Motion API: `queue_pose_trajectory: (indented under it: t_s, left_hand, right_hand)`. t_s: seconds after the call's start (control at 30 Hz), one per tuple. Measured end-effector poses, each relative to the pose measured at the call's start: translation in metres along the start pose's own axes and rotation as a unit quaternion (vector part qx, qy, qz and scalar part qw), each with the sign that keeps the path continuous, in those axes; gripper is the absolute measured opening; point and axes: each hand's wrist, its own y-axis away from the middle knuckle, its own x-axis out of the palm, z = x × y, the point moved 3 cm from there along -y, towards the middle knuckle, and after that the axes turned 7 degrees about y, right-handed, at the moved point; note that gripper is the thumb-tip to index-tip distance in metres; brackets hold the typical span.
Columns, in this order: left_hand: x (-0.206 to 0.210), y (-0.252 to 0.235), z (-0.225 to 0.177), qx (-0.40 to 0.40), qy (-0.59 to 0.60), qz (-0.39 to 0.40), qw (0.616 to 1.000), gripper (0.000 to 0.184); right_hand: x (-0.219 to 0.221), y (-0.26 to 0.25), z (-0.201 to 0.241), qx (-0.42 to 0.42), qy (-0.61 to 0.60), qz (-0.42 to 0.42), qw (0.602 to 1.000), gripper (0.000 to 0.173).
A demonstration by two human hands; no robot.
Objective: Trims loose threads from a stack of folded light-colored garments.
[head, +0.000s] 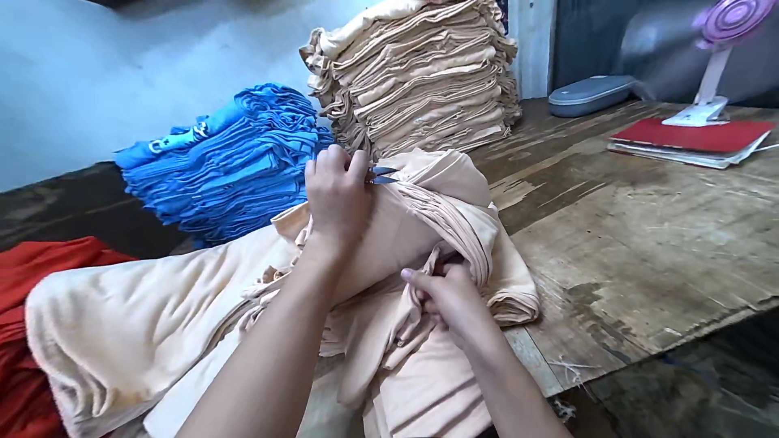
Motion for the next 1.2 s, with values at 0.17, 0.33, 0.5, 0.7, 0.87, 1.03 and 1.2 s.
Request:
queue_pose_trajectory:
  t_s: [0.17,0.33,0.5,0.7,0.87,1.03,1.2]
  left_hand:
    - [0.002,0.000,0.003,-0.010,0.022,0.010,1.000,0.014]
    - [0.000,0.005,0.007,-0.034,0.041,0.023,0.998,0.017]
    - [-0.013,0.022,-0.005,-0.028,0.120,0.030,0.992,0.036]
    - [-0.068,0.116,-0.056,0.053,0.233,0.032,0.970,0.015]
    - [-0.110,0.182,-0.091,0.016,0.323,0.207,0.924,0.013]
    - [-0.125,0.195,-0.110,-0.077,0.339,0.315,0.883,0.028]
    - [-0.130,0.184,-0.094,-0.096,0.416,0.304,0.852,0.040]
  right_hand:
    - [0.014,0.014,0.012,-0.050,0.304,0.024,0.951,0.041]
    - [0.013,0.030,-0.013,-0.091,-0.068,0.162,0.980,0.035]
    - [-0.057,0.069,-0.059,-0.167,0.244,0.189,0.936,0.039]
    - [-0.124,0.117,-0.072,-0.199,0.312,0.202,0.907,0.019]
    - [-0.142,0.122,-0.069,-0.257,0.320,0.103,0.906,0.021]
    - [-0.092,0.105,-0.069,-0.300,0.211,-0.045,0.929,0.042]
    - [-0.054,0.087,-0.096,-0.485,0.238,-0.157,0.827,0.016]
